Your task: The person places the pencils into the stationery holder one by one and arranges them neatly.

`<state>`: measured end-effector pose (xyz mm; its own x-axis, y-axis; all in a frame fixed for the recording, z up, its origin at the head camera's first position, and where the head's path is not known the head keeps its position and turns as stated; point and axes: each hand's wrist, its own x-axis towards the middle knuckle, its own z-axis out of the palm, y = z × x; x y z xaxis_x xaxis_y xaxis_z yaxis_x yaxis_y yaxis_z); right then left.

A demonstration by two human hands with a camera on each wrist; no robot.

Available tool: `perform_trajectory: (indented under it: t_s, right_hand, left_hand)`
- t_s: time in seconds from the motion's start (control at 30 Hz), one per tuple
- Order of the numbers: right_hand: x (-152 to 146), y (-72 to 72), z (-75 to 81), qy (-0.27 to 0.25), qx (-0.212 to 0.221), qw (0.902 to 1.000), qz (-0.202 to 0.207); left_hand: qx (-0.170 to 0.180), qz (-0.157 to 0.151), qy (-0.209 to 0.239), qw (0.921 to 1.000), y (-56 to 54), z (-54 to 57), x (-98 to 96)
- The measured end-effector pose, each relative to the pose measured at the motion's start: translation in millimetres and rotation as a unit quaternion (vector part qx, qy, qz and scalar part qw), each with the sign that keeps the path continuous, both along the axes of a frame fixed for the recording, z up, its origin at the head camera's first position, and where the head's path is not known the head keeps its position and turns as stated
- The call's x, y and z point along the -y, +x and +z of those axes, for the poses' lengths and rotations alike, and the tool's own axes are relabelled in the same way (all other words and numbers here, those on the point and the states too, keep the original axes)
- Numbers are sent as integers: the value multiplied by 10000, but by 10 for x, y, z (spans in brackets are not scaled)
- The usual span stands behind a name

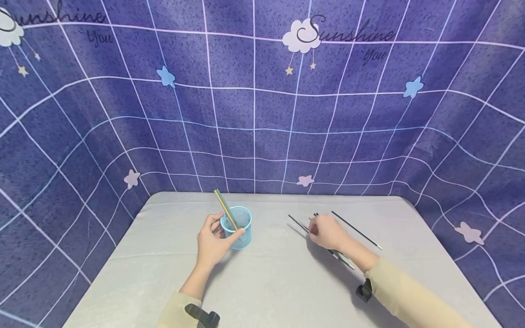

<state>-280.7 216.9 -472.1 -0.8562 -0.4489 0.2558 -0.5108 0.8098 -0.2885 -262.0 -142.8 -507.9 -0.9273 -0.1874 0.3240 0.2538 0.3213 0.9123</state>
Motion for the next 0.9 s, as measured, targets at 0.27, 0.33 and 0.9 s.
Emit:
perform_trajectory:
  t_s: [0.27, 0.33, 0.9]
  right_hand:
    - [112, -215, 353, -718, 2, 9974, 102]
    - [161, -262, 442, -896, -89, 9958, 163]
    - [877, -405, 1056, -1720, -513, 9829, 405]
  left_hand:
    - [-25, 13, 8, 10000, -6, -18, -2]
    - [-29, 27, 37, 10000, -7, -16, -5]
    - [-72, -54, -73, 9999, -6, -24, 29]
